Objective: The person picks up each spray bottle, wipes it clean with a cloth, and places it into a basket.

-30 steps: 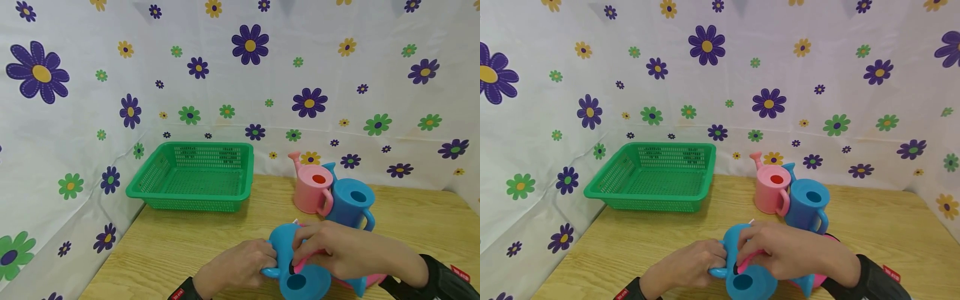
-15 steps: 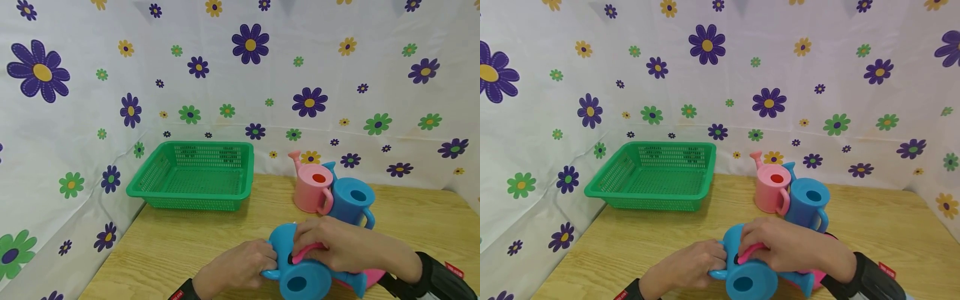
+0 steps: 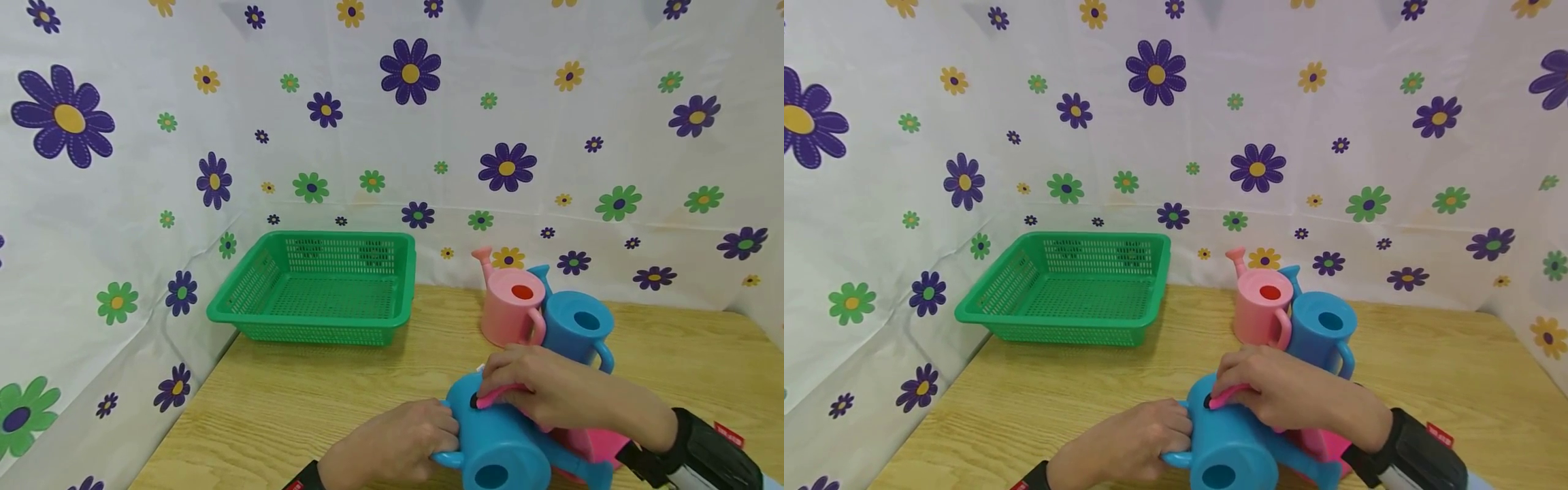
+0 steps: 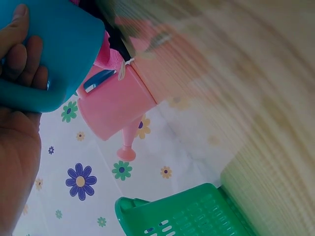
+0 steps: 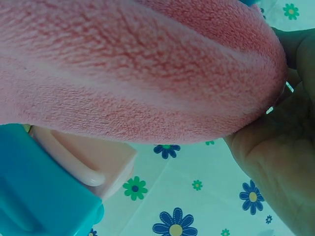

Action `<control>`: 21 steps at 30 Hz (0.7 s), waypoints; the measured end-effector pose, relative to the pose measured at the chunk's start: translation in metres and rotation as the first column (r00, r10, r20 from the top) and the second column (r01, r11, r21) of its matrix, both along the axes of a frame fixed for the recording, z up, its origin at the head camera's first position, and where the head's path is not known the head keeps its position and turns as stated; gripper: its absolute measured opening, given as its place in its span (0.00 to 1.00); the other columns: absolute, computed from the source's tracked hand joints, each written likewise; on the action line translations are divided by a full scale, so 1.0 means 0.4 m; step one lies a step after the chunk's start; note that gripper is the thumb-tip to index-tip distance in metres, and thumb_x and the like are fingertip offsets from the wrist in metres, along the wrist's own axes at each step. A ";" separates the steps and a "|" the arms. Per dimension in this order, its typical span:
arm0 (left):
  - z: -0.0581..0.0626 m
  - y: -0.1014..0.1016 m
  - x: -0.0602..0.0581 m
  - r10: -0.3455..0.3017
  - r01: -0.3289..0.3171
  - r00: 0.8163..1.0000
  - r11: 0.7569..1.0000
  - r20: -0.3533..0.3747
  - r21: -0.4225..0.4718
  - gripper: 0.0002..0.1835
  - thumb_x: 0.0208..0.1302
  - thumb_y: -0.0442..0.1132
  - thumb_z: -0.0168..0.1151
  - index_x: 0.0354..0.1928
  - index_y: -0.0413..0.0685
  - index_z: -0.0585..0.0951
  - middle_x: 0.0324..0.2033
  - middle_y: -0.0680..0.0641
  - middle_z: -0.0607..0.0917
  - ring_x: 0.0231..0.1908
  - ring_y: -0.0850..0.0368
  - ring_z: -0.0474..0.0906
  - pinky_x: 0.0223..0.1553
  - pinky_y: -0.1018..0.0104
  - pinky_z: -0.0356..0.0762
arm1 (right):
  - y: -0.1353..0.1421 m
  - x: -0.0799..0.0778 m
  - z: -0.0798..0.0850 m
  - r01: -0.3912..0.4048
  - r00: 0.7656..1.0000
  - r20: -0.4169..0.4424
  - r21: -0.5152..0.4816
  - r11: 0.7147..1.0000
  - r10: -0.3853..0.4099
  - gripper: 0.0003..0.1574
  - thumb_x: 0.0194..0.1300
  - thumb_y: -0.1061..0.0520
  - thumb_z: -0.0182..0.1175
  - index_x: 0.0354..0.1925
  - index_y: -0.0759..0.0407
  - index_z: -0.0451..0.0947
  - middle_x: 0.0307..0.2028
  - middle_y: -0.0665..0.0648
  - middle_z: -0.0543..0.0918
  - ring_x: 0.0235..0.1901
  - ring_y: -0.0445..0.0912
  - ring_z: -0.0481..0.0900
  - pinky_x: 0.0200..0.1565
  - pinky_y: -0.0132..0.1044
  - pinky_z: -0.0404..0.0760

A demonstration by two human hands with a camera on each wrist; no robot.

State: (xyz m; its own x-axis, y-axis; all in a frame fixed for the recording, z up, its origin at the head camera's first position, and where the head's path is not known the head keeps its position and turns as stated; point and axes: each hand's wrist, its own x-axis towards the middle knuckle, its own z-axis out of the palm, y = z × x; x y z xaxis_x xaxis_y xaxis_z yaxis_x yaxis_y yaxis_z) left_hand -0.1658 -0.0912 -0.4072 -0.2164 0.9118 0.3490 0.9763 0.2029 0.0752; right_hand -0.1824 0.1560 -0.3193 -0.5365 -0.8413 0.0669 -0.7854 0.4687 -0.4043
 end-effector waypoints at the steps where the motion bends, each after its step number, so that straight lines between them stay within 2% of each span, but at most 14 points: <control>1: 0.000 0.001 0.001 0.002 -0.002 1.000 1.000 -0.013 -0.003 0.20 0.46 0.26 0.64 0.15 0.55 0.66 0.19 0.57 0.68 0.27 0.66 0.64 0.32 0.77 0.63 | 0.001 -0.002 -0.002 0.005 1.000 -0.007 0.001 1.000 -0.005 0.21 0.58 0.64 0.66 0.50 0.49 0.83 0.46 0.50 0.83 0.47 0.45 0.78 0.48 0.52 0.84; 10: 0.006 0.009 0.010 -0.033 0.032 0.996 0.999 -0.079 -0.004 0.21 0.46 0.26 0.64 0.14 0.56 0.64 0.18 0.57 0.66 0.26 0.65 0.62 0.32 0.76 0.64 | 0.009 -0.037 -0.029 0.067 0.995 -0.074 -0.033 0.997 -0.069 0.19 0.59 0.65 0.66 0.49 0.53 0.84 0.45 0.51 0.85 0.47 0.46 0.79 0.47 0.51 0.84; 17: 0.009 0.011 0.015 -0.006 0.006 0.999 1.000 -0.037 -0.007 0.21 0.50 0.28 0.65 0.16 0.57 0.64 0.19 0.57 0.67 0.27 0.65 0.63 0.33 0.76 0.63 | 0.017 -0.063 -0.042 0.077 0.989 -0.118 -0.074 0.994 -0.086 0.18 0.58 0.64 0.67 0.48 0.54 0.85 0.43 0.50 0.86 0.46 0.45 0.80 0.46 0.51 0.84; 21: 0.009 0.010 0.014 -0.008 0.007 0.999 1.000 -0.049 -0.005 0.21 0.49 0.28 0.66 0.16 0.57 0.65 0.19 0.57 0.67 0.27 0.65 0.62 0.33 0.76 0.64 | 0.021 -0.069 -0.048 0.077 0.988 -0.127 -0.088 0.993 -0.088 0.17 0.58 0.64 0.67 0.48 0.56 0.85 0.42 0.50 0.86 0.46 0.45 0.80 0.46 0.51 0.84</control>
State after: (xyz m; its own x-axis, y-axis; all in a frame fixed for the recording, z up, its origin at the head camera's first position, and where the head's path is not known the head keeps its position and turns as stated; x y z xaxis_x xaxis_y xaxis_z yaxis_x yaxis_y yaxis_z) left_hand -0.1602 -0.0872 -0.4034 -0.1923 0.9150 0.3546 0.9803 0.1957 0.0264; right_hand -0.2101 0.1644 -0.3384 -0.5858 -0.7831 0.2087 -0.7941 0.5031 -0.3411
